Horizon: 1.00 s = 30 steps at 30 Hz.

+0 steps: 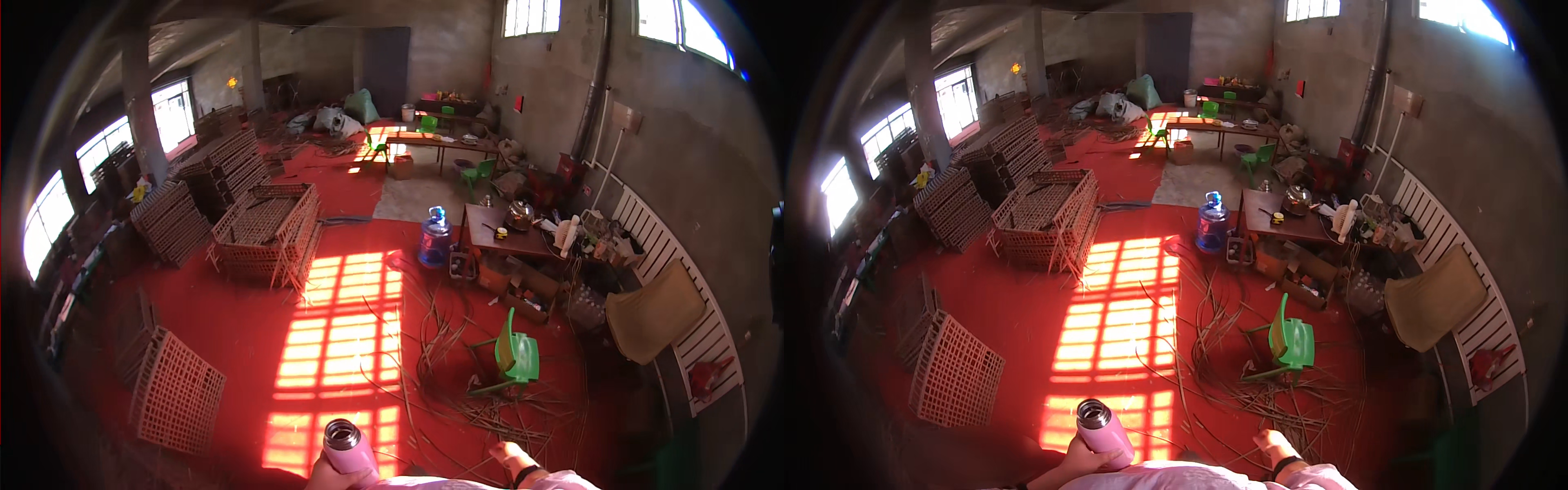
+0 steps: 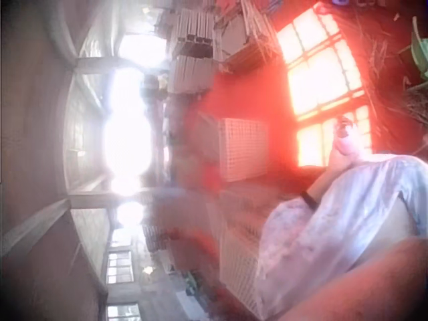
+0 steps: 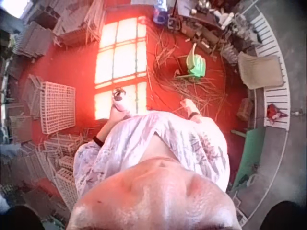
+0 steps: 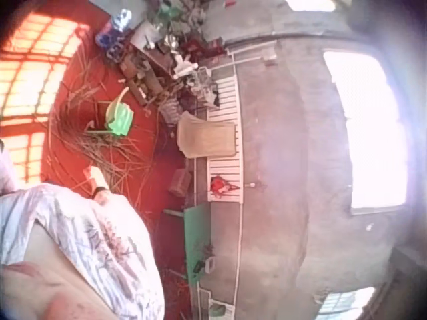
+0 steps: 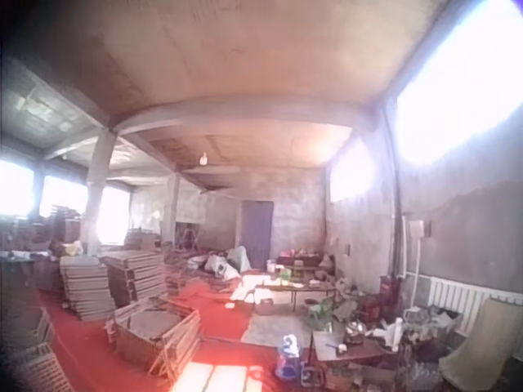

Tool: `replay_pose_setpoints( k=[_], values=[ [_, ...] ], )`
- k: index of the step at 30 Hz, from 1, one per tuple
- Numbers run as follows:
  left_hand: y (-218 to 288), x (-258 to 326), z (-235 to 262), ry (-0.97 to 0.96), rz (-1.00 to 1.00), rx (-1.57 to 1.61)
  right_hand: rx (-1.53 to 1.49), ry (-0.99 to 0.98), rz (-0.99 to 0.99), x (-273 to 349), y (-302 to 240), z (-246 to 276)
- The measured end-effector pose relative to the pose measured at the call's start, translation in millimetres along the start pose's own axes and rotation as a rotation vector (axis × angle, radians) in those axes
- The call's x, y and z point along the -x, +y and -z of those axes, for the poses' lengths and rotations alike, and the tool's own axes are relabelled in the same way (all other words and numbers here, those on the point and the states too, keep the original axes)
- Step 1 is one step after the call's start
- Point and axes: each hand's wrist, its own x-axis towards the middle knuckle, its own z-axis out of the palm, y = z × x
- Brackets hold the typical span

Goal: Filling a pink thermos with water from a bucket using a blue ladle.

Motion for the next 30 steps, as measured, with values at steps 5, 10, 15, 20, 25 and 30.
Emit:
replay_pose_setpoints(
  k=[5, 10, 15, 20, 25, 30],
  values=[
    [37.5, -166.4, 60.8, 0.033, -0.065, 0.041, -0.080, 0.208, 0.976, -118.4, -266.2, 146.5],
    [43.3, -361.7, 141.9, 0.048, -0.035, 0.261, -0.037, 0.149, 0.887, -251.5, -371.6, 222.6],
    [96.8, -568.9, 222.7, 0.135, -0.116, 0.354, 0.442, -0.233, 0.154, -332.5, -324.6, 257.6],
    [164.8, -796.2, 273.6, 0.212, -0.275, 0.469, 0.191, -0.275, 0.169, -386.3, -321.1, 324.4],
    [199.2, -1026.9, 299.6, 0.288, -0.366, 0.659, -0.053, -0.091, 0.170, -533.9, -432.1, 400.0],
    [239.2, -1191.8, 320.1, 0.369, -0.274, 0.580, -0.021, 0.106, 0.592, -715.9, -656.1, 532.0]
  ],
)
